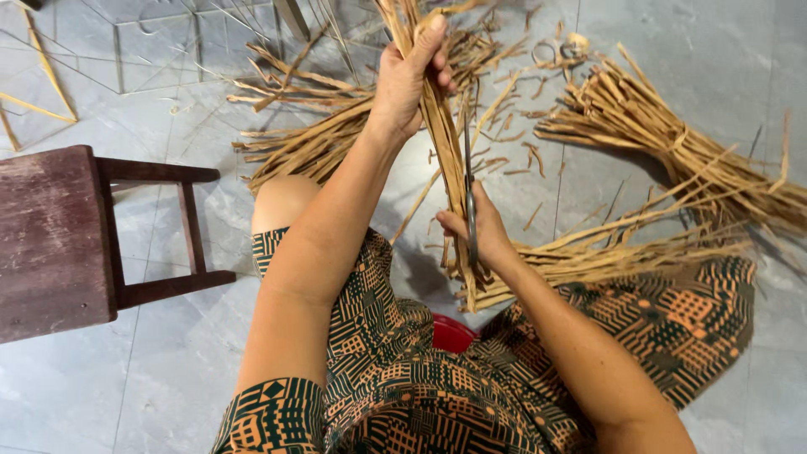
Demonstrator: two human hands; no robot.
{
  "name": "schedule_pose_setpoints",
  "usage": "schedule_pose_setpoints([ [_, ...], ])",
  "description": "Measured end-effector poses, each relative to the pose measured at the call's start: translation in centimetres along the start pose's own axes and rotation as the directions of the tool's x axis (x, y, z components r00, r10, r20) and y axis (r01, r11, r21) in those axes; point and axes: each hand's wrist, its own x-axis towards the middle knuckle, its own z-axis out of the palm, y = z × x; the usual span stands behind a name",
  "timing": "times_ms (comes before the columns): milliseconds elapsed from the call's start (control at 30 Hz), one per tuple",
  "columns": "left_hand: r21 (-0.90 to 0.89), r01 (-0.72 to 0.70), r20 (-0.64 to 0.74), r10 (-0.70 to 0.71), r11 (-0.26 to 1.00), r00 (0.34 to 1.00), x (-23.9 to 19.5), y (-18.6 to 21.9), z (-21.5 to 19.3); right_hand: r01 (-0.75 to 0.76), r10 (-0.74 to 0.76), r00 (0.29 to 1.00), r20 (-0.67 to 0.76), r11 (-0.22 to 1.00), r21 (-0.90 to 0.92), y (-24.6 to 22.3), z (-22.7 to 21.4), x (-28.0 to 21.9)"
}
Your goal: The person sits on a low stool and uses shears to trim and separate dried plant strips. The person repeatedly picks up bundles, cuts them into smaller pieces, and drops the cut pieces onto the floor.
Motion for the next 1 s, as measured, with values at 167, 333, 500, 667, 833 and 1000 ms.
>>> schedule_pose_setpoints([
  [167,-0.053,0.053,-0.001,-0.053,0.997,0.999,0.0,2.1,0.2,0.040,-0.037,0.999,0.034,0.996,-0.075,2.1,0.1,-0.9],
  [333,0.029,0.019,0.012,-0.019,0.999,1.000,0.0,4.1,0.3,-0.073,0.084,0.992,0.089,0.990,-0.124,3.5,1.1,-2.3],
  [500,0.024,0.038,0.178,-0.041,0.999,0.983,-1.3,4.0,0.5,-0.013,0.034,0.990,0.135,0.988,-0.154,3.6,1.7,-3.0],
  [667,0.149,0.013,0.214,-0.045,0.989,0.976,-2.2,4.6,0.9,-0.282,0.288,0.957,0.021,0.949,-0.141,2.9,-0.4,-1.1],
  [833,0.302,0.041,0.195,-0.103,0.952,0.975,-4.0,5.7,1.4,0.058,-0.063,0.977,-0.202,0.998,-0.028,-0.8,-5.6,0.4],
  [1000,0.423,0.096,0.233,-0.211,0.901,0.949,-5.9,5.5,2.4,0.248,-0.301,0.915,-0.269,0.945,-0.214,-5.8,-8.8,-2.0],
])
